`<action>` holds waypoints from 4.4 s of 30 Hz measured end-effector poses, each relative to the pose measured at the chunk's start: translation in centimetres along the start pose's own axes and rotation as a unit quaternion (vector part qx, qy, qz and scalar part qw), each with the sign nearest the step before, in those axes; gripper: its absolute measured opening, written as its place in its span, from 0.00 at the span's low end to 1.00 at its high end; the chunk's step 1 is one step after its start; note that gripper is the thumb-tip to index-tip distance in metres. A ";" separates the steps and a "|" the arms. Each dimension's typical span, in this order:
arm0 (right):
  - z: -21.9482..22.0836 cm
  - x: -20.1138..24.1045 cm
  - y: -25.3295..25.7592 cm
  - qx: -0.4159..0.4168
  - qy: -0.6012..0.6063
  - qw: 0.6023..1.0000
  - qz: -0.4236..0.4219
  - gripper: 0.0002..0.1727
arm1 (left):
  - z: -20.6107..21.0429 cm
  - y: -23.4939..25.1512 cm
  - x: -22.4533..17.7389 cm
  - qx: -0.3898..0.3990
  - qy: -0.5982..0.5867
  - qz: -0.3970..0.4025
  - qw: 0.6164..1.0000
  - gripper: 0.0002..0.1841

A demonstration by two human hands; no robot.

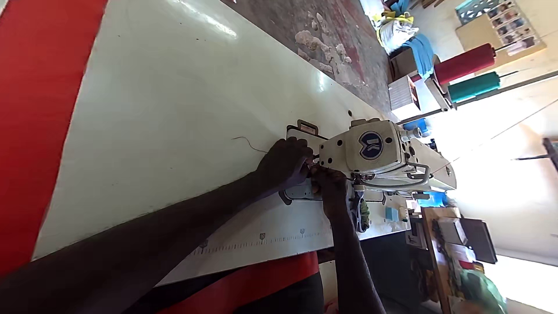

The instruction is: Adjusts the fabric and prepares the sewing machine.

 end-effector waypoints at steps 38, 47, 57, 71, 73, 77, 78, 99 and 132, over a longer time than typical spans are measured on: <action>-1.1 -0.5 -0.3 -0.073 0.098 0.992 0.027 0.09 | -0.2 0.0 0.5 -0.010 -0.026 -0.009 1.000 0.07; -1.1 -0.5 -0.3 -0.075 0.102 0.992 0.023 0.09 | -0.1 0.0 0.4 -0.015 -0.015 -0.010 1.000 0.06; -1.0 -0.3 -0.4 -0.082 0.112 0.990 0.016 0.10 | 0.0 0.0 0.2 -0.009 0.000 0.000 1.000 0.07; -0.3 -0.3 -0.2 -0.026 0.059 0.998 0.008 0.07 | 0.2 0.0 0.0 -0.014 0.010 0.013 1.000 0.07; -0.3 -0.2 -0.2 -0.024 0.045 0.999 0.014 0.06 | 0.1 0.0 0.0 -0.016 0.011 0.017 1.000 0.07; -0.1 -0.3 0.0 -0.014 0.042 0.999 0.018 0.06 | 0.2 0.0 0.1 -0.015 0.017 0.015 1.000 0.08; -0.1 -0.3 0.0 -0.010 0.042 0.999 0.017 0.06 | 0.2 0.0 0.0 -0.009 0.019 0.013 1.000 0.08; -0.1 -0.6 0.1 -0.014 -0.006 1.000 0.008 0.10 | 0.5 0.1 0.0 0.012 0.016 0.010 1.000 0.08; -0.9 -0.6 -0.2 -0.083 0.081 0.993 0.030 0.07 | -0.1 0.0 0.2 -0.014 -0.010 0.001 1.000 0.05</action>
Point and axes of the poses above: each hand's wrist, its own y-axis towards the middle knuckle, its own z-axis out of the palm, x = y × z, the point moved 10 cm from there along y, towards the middle knuckle, and after that the axes turned 7 degrees about -y, right-handed, at the moved point
